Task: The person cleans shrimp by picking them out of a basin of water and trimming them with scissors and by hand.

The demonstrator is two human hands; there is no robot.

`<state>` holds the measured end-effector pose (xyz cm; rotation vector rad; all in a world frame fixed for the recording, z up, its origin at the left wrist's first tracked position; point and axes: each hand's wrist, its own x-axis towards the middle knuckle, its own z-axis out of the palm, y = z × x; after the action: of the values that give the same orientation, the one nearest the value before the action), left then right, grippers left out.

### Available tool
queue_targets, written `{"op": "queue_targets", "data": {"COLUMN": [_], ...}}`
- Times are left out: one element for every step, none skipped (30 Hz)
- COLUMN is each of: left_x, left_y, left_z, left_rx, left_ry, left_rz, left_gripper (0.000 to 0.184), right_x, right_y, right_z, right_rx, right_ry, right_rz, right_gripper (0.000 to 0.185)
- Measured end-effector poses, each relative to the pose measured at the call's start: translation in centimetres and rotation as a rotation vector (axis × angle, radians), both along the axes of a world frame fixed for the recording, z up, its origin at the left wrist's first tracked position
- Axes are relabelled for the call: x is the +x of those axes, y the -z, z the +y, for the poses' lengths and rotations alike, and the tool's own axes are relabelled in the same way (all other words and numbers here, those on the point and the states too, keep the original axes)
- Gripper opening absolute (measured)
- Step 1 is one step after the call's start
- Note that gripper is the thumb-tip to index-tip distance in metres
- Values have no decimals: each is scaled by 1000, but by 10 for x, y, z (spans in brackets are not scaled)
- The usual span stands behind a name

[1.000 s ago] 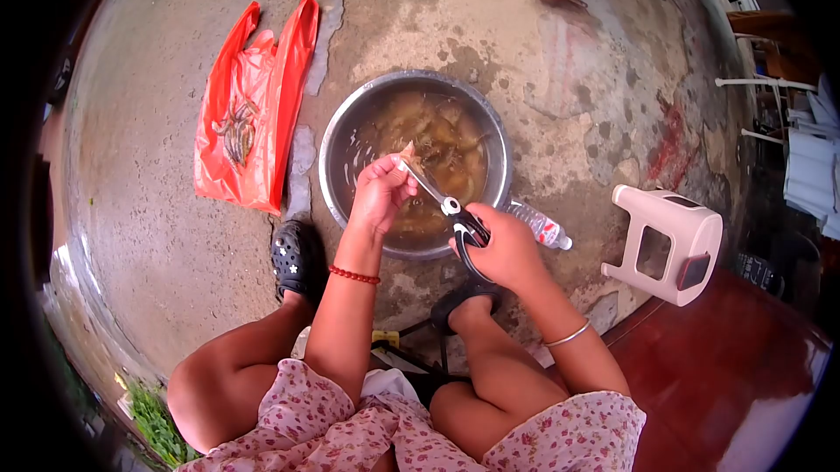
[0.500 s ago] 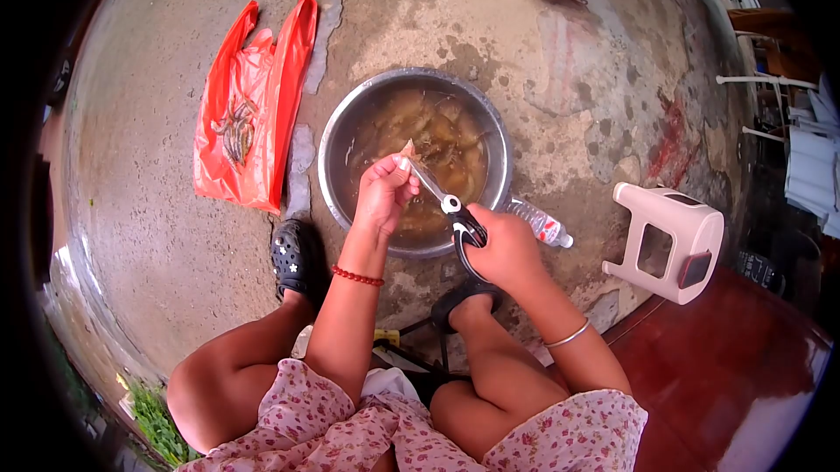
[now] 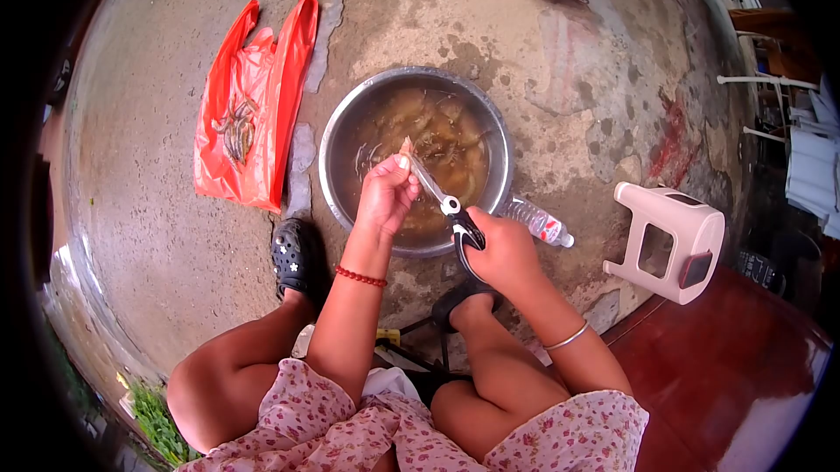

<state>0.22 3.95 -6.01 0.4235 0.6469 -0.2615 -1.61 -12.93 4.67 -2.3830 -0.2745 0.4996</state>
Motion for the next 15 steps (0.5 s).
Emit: {"op": "queue_targets", "data": {"left_x": [0, 0, 0, 0, 0, 0, 0, 0, 1, 0, 0, 0, 0, 0, 1], "left_y": [0, 0, 0, 0, 0, 0, 1, 1, 2, 2, 3, 2, 0, -1, -2], "left_z": [1, 1, 1, 1, 2, 2, 2, 2, 2, 2, 2, 2, 2, 2, 1], "left_rx": [-10, -10, -14, -18, -18, -12, -7, -7, -4, 0, 0, -3, -5, -5, -23], "left_ry": [0, -1, -2, -3, -4, 4, 13, 13, 16, 19, 19, 21, 22, 23, 13], "left_rz": [11, 11, 15, 19, 19, -2, -23, -23, -23, -23, -23, -27, -32, -31, -46], "left_gripper": [12, 12, 12, 12, 12, 12, 12, 12, 12, 11, 11, 10, 9, 9, 8], "right_x": [0, 0, 0, 0, 0, 1, 1, 1, 1, 0, -1, -2, -2, -4, -7], "right_y": [-1, -2, -3, -4, -5, -5, -5, -6, -5, -3, -1, -1, 0, 1, 7], "right_z": [1, 1, 3, 4, 5, 4, 3, 2, 1, 0, -1, -1, -1, -1, -2], "right_rx": [-5, -9, -9, -23, -37, -37, -98, -158, -158, -155, -152, -152, -104, -57, -56], "right_ry": [-2, -5, -6, -7, -8, -8, -19, -29, -29, -25, -21, -21, -22, -23, -23], "right_rz": [3, 6, 6, -25, -56, -56, 5, 66, 66, 66, 67, 67, 39, 11, 11], "right_gripper": [16, 16, 16, 16, 16, 16, 25, 35, 35, 35, 35, 35, 34, 32, 32]}}
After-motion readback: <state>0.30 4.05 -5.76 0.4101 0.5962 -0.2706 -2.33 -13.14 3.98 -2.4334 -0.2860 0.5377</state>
